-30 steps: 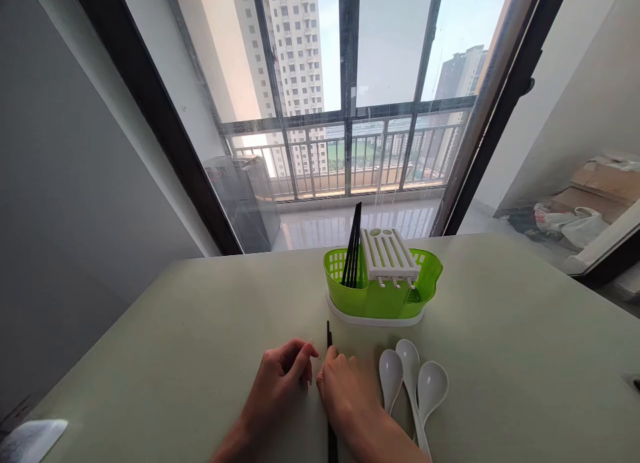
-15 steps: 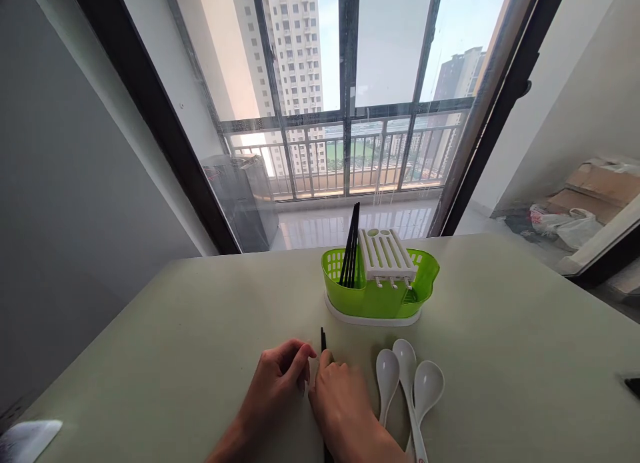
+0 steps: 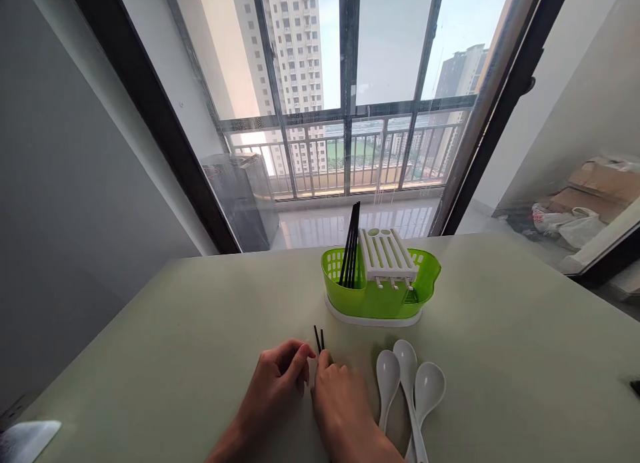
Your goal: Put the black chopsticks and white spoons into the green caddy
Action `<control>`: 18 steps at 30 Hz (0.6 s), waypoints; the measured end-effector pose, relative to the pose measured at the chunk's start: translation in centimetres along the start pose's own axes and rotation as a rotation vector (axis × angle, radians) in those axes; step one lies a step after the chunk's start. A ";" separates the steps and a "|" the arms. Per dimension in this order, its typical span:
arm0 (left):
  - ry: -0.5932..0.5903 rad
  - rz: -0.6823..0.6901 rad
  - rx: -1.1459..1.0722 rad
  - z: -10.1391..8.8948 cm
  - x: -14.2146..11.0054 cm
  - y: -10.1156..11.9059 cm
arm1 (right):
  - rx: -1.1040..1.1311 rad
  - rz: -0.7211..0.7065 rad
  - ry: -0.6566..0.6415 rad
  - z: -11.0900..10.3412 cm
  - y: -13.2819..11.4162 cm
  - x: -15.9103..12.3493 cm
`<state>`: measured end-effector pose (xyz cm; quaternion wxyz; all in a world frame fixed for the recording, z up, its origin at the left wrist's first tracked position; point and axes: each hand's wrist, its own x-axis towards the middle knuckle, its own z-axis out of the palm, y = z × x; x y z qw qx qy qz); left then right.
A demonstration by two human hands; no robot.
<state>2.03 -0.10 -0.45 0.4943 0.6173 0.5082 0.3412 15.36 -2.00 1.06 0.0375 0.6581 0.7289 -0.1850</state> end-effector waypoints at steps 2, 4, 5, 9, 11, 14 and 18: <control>0.005 -0.010 -0.010 0.0 0.0 0.0 | 0.022 0.008 -0.048 -0.5 0.6 -0.1; 0.016 -0.005 -0.009 0.0 0.0 0.0 | 0.090 -0.034 -0.060 -1.4 1.3 -0.3; 0.022 0.002 -0.002 0.0 -0.1 0.1 | 0.143 -0.062 -0.045 -1.9 1.8 -0.4; 0.007 0.033 0.002 -0.1 -0.1 0.3 | 0.313 -0.161 0.134 -4.6 3.1 -0.8; -0.025 0.054 -0.014 -0.3 -0.1 0.4 | 0.387 -0.264 0.282 -5.8 3.3 -1.1; -0.028 0.105 -0.024 -0.4 -0.3 0.4 | 0.471 -0.426 0.483 -6.8 3.4 -1.8; 0.015 0.174 -0.054 -0.4 -0.8 0.4 | 0.494 -0.519 0.597 -7.0 3.4 -2.5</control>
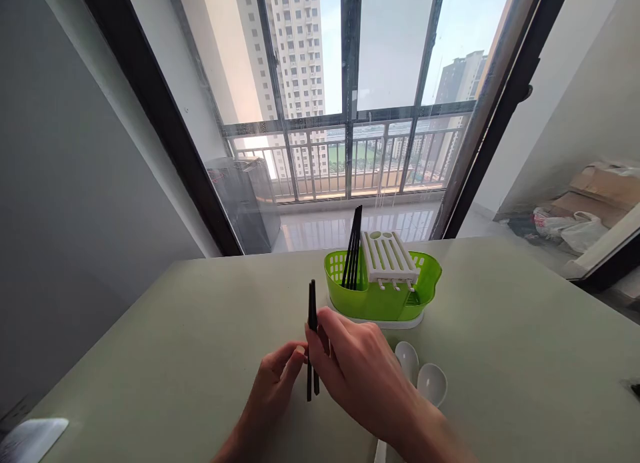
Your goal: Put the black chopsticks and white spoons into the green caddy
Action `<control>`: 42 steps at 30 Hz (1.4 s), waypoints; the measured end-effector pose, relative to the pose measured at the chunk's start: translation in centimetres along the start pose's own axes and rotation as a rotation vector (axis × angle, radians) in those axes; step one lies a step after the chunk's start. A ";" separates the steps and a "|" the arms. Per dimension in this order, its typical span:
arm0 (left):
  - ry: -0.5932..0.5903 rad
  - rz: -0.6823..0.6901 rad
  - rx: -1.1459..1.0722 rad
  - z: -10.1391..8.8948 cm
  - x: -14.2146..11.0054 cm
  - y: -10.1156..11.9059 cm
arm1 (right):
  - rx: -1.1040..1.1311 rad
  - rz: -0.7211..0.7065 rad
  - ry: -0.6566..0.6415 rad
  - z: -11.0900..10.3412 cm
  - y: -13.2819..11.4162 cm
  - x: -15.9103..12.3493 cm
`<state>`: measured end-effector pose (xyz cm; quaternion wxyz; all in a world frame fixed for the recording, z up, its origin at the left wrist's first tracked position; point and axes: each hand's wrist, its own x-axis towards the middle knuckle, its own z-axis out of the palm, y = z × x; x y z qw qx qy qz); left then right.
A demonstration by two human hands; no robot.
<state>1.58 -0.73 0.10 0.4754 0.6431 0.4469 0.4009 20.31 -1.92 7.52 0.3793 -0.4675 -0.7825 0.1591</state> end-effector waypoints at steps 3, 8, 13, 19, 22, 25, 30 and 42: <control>-0.017 0.041 0.016 0.1 -0.2 0.2 | 0.004 -0.004 0.003 0.1 0.1 -0.4; -0.022 0.099 0.038 0.5 -0.2 0.1 | 0.039 0.006 -0.019 0.3 0.4 -0.8; -0.008 0.118 0.038 0.6 -0.1 -0.1 | 0.079 0.027 -0.051 0.3 0.9 -1.1; -0.021 0.090 -0.003 0.7 -0.1 0.1 | 0.140 0.041 -0.081 0.0 1.1 -1.4; -0.037 0.074 -0.024 0.7 0.0 0.1 | 0.171 0.069 -0.115 0.1 1.3 -1.6; -0.050 0.062 -0.044 0.6 0.1 0.1 | 0.187 0.079 -0.125 0.3 1.5 -1.5; -0.092 0.080 -0.061 0.4 0.3 -0.1 | 0.203 0.063 -0.116 0.3 1.7 -1.4; -0.109 0.108 -0.118 0.5 0.2 0.1 | 0.128 -0.054 0.057 -2.0 -0.2 -0.7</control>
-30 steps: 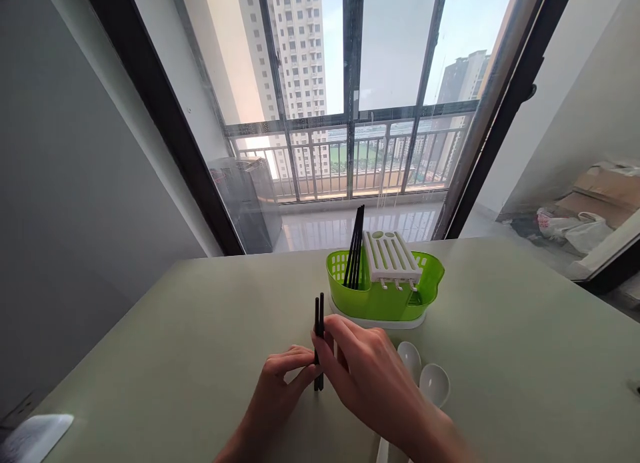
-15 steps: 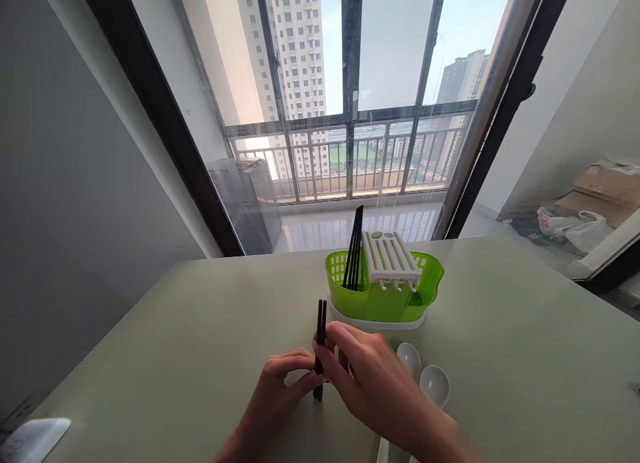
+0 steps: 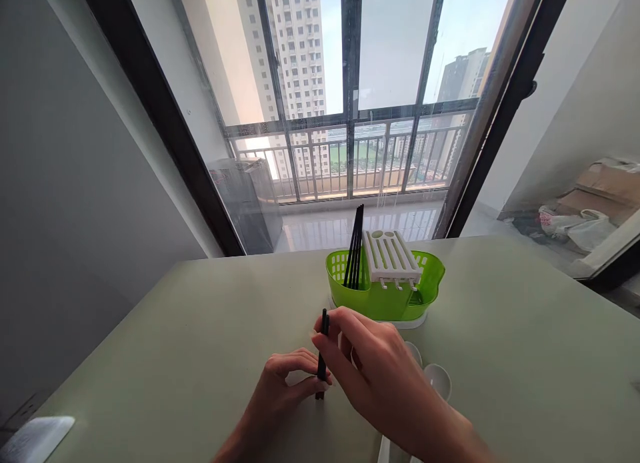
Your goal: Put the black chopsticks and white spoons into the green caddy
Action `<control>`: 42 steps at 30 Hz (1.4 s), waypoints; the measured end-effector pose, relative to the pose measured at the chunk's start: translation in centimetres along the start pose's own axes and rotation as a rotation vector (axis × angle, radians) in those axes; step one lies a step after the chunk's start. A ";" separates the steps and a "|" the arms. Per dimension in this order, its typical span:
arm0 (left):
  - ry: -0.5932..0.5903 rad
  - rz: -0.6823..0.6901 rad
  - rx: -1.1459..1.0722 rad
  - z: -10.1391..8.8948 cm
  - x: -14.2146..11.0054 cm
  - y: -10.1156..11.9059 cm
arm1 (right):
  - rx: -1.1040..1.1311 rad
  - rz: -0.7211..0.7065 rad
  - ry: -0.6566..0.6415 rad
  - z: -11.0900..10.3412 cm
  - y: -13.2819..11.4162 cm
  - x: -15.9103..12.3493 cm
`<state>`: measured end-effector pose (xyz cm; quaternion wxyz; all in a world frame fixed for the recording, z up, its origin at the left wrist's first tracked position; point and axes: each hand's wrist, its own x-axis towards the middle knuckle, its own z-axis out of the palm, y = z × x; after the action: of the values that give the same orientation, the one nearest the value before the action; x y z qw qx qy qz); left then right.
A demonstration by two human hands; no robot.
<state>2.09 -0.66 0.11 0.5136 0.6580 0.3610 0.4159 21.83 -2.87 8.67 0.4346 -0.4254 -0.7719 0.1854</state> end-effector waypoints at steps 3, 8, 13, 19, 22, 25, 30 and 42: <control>0.002 0.023 -0.007 -0.1 0.0 -0.2 | -0.023 -0.060 0.039 -0.8 -1.1 0.5; -0.004 0.061 -0.006 -0.1 -0.1 -0.9 | -0.054 -0.121 0.054 -1.5 -2.0 0.7; -0.011 0.053 0.066 0.0 -0.2 -1.2 | -0.110 -0.142 0.071 -2.3 -2.5 0.6; -0.042 -0.004 0.208 0.0 -0.2 -1.3 | -0.201 -0.183 0.096 -3.1 -2.9 0.6; -0.058 -0.028 0.251 0.1 -0.4 -1.6 | -0.209 -0.160 0.123 -3.9 -2.7 0.6; -0.040 -0.062 0.252 0.2 -0.6 -2.0 | -0.213 -0.077 0.183 -5.9 -2.3 1.3; -0.053 -0.047 0.294 0.2 -0.5 -2.2 | -0.186 0.159 0.495 -10.4 -2.1 4.7; -0.042 -0.074 0.366 0.3 -0.4 -2.1 | -0.321 0.152 0.316 -10.4 1.5 11.4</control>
<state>2.06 -0.68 -2.07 0.4075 0.7354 0.4437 0.3103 28.22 6.44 19.34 0.4616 -0.5697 -0.6796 0.0238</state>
